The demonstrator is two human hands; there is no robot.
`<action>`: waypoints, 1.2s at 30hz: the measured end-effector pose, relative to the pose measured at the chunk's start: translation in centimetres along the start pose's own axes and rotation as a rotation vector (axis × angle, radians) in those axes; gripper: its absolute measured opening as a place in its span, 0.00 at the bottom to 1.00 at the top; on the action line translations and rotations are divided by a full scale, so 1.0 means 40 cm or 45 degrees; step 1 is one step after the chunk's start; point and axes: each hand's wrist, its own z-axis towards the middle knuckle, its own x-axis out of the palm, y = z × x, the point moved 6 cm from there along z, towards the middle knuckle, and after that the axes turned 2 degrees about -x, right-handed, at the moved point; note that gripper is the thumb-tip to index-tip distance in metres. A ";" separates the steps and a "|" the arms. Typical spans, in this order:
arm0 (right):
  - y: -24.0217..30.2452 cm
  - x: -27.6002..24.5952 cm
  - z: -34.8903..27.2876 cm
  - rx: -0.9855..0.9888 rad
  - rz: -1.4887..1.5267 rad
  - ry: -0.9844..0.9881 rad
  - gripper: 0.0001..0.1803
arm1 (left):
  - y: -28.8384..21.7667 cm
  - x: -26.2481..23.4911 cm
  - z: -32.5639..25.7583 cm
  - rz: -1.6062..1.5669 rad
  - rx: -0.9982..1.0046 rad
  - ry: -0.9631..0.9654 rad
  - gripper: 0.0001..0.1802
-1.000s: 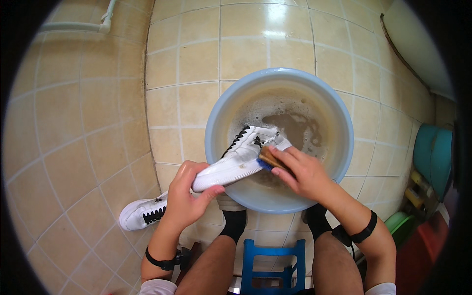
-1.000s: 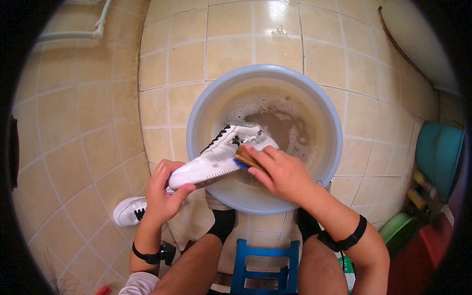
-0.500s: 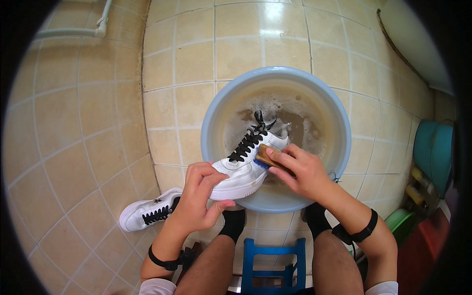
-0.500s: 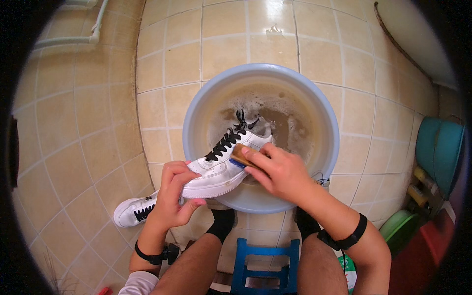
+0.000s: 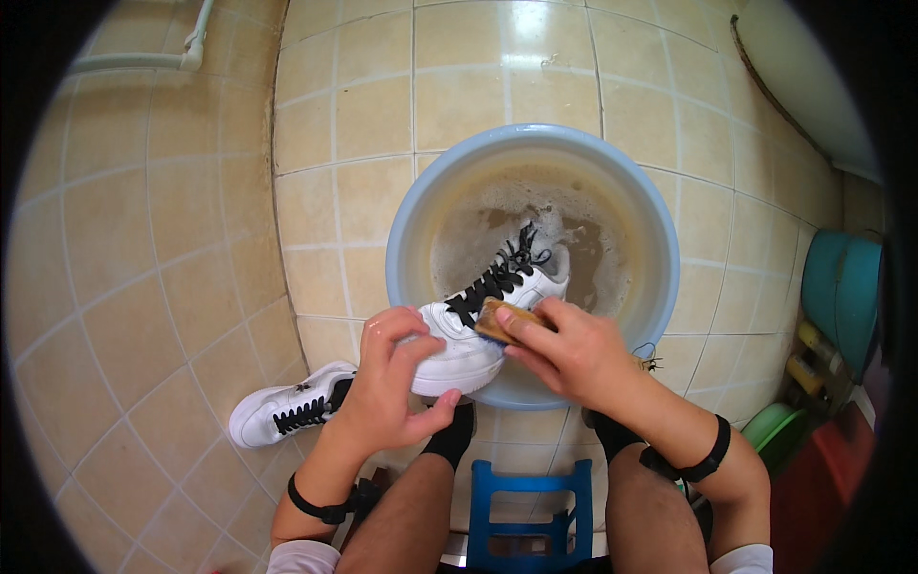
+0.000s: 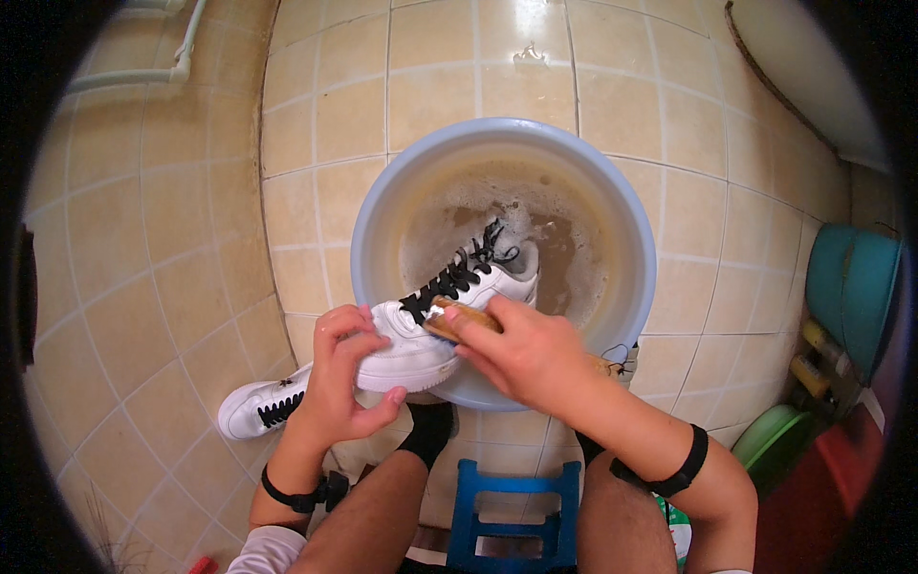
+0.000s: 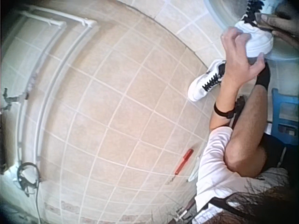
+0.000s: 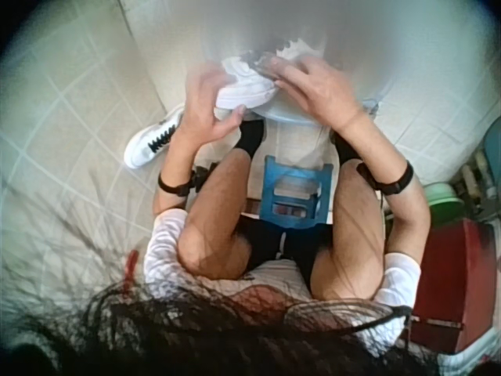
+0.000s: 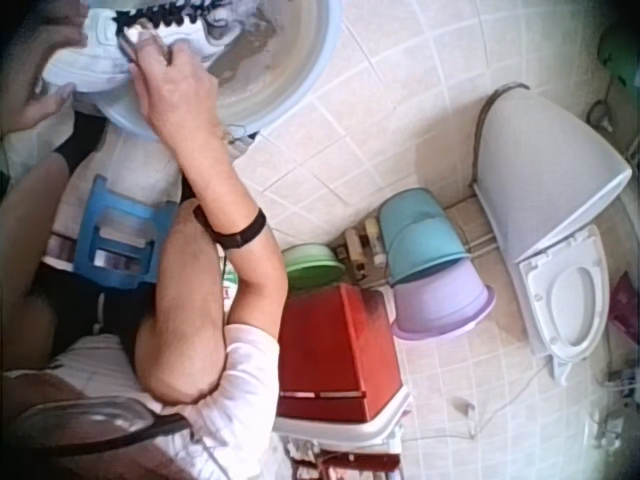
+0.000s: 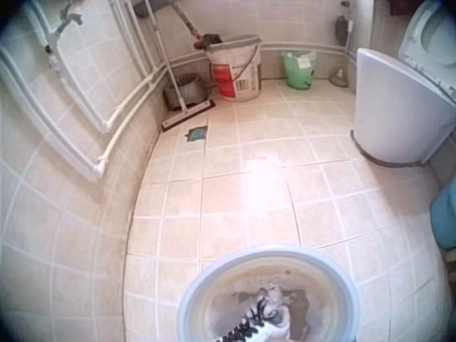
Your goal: The person scrubs a white sneaker with a wooden-handled brush inside a blue plastic basin filled with soapy water.
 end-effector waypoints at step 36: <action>-0.137 0.041 -0.063 0.460 0.211 -0.112 0.19 | 0.082 0.232 -0.021 -0.531 -0.773 0.763 0.58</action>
